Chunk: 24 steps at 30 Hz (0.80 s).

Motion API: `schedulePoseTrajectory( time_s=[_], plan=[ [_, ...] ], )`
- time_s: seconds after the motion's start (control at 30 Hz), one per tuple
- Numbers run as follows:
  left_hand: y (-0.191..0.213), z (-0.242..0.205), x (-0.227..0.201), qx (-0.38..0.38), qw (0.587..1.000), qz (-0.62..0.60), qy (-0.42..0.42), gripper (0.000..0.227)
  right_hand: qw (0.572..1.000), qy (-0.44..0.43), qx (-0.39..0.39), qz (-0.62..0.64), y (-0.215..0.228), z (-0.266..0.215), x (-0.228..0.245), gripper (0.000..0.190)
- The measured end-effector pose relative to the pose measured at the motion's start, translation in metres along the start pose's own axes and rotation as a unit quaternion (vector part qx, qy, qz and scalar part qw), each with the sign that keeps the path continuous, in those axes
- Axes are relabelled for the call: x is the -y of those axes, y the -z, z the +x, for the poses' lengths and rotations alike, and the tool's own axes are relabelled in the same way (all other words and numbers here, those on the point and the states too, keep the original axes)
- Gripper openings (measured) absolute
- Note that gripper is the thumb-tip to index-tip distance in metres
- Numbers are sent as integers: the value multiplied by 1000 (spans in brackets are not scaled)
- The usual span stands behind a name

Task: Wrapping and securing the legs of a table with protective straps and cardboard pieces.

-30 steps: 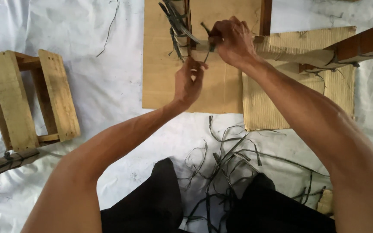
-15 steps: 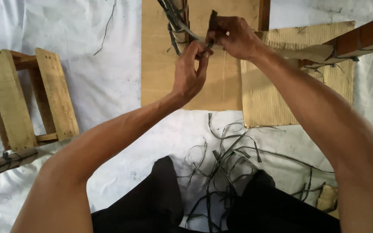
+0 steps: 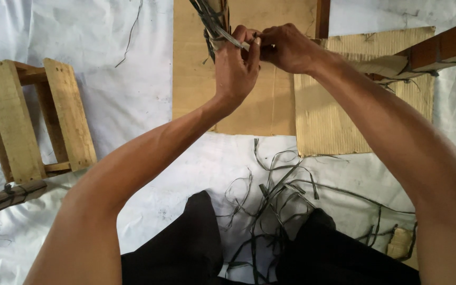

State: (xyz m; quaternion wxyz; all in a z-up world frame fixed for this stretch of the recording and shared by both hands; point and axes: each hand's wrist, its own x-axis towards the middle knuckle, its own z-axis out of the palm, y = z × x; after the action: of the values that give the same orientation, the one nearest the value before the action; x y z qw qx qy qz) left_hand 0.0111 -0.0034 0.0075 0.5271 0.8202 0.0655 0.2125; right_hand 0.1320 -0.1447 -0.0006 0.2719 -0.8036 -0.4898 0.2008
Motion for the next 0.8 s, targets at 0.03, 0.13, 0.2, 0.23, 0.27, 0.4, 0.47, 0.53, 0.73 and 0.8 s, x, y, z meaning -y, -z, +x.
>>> schedulePoseTrajectory(
  time_s=[0.03,0.13,0.2,0.23,0.27,0.4,0.47,0.53,0.73,0.8],
  plan=[
    [2,1,0,-10,997,33,-63,9,1000,-30,2,0,-2,1,-2,24],
    [6,-5,7,11,986,100,-132,14,998,-62,-5,16,-4,0,-4,25],
    [12,-3,14,35,980,138,-140,16,998,-57,-13,30,1,5,-3,24],
    [16,-4,18,79,976,174,-101,13,996,-78,-10,51,0,6,-1,23],
    [20,-6,22,123,968,209,-61,10,992,-99,-6,72,0,7,-1,23],
    [25,-11,14,147,961,212,-100,13,992,-113,9,51,0,8,-8,23],
    [28,-12,21,159,971,149,-98,13,991,-116,40,63,7,13,-6,20],
    [30,-19,32,156,977,137,-53,12,984,-144,42,96,17,11,10,21],
    [19,-27,55,42,990,124,-61,18,985,-125,60,106,22,12,6,23],
    [11,-30,51,20,989,120,-78,19,979,-148,67,121,21,9,7,26]
  ],
)
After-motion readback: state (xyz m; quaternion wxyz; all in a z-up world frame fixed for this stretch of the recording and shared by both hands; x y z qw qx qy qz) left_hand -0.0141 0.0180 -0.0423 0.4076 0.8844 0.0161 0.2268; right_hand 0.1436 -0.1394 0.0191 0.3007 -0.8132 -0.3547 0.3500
